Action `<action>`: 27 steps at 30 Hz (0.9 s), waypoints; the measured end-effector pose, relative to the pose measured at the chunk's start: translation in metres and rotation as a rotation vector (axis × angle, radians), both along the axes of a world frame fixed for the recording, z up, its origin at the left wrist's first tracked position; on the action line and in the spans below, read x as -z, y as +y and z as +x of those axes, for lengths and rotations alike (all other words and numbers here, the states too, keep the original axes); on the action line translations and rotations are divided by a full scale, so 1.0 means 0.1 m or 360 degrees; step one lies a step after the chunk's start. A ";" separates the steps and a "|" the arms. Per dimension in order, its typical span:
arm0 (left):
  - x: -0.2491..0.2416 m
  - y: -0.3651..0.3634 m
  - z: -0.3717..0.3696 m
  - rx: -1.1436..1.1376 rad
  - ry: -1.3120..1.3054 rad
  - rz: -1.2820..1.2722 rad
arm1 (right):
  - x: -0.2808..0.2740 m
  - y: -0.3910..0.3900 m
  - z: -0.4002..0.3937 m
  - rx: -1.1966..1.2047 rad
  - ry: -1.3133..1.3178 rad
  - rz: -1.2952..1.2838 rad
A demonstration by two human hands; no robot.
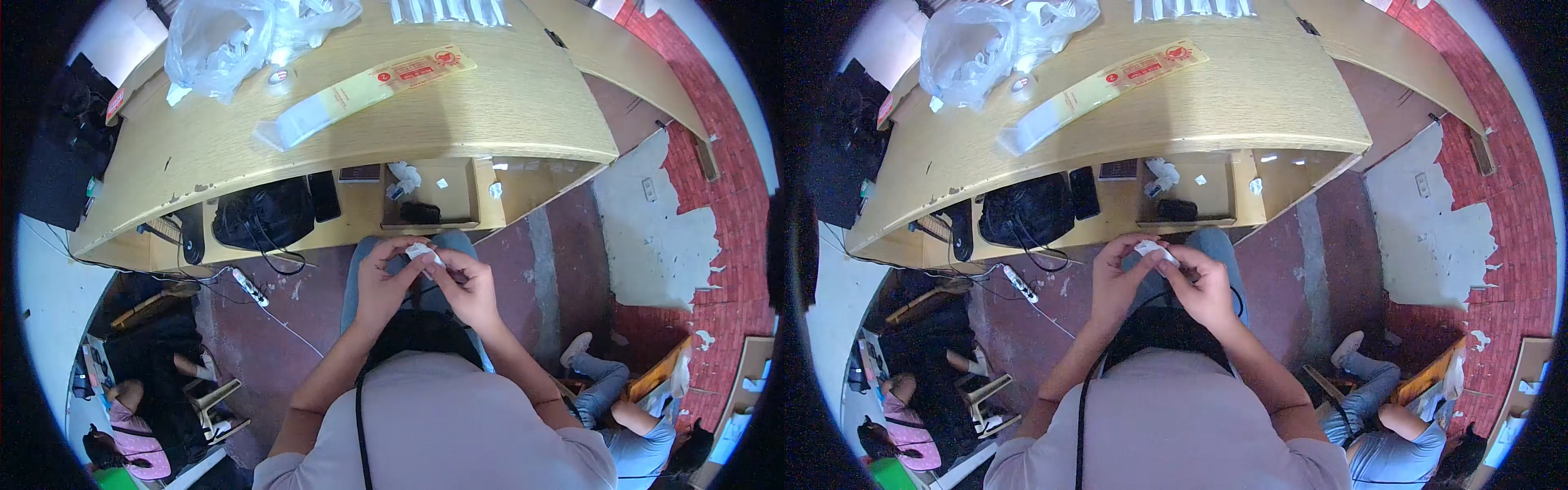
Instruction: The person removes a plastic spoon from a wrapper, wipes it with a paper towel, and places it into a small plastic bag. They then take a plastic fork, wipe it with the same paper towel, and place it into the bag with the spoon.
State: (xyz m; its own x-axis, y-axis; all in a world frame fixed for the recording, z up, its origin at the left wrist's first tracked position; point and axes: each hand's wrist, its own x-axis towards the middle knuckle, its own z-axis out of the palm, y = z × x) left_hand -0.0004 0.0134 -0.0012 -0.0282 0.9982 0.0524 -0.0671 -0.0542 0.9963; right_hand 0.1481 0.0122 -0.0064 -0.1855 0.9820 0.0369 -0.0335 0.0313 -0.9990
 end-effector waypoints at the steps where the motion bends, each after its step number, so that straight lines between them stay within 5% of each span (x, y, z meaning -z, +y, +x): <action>1: -0.02 0.00 0.00 -0.0002 0.0001 -0.0001 | -0.01 -0.01 -0.02 -0.0002 0.0001 -0.0001; 10: -0.23 0.05 -0.18 0.0275 -0.0001 0.0029 | -0.13 -0.04 0.04 -0.0047 0.0349 -0.0282; 21: 0.24 0.23 -0.24 0.0829 -0.1378 -0.0460 | -0.16 -0.07 0.03 -0.0224 0.0834 -0.0945; 27: 0.33 0.24 -0.17 0.0782 -0.1541 -0.0208 | -0.16 -0.09 0.04 -0.0273 0.0883 -0.0996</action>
State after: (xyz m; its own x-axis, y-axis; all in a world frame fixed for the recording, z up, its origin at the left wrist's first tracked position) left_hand -0.0173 0.0375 -0.0344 0.4030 0.9079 0.1155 -0.8106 0.2955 0.5056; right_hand 0.1522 0.0035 0.0093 -0.4490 0.8117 -0.3735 -0.4769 -0.5712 -0.6680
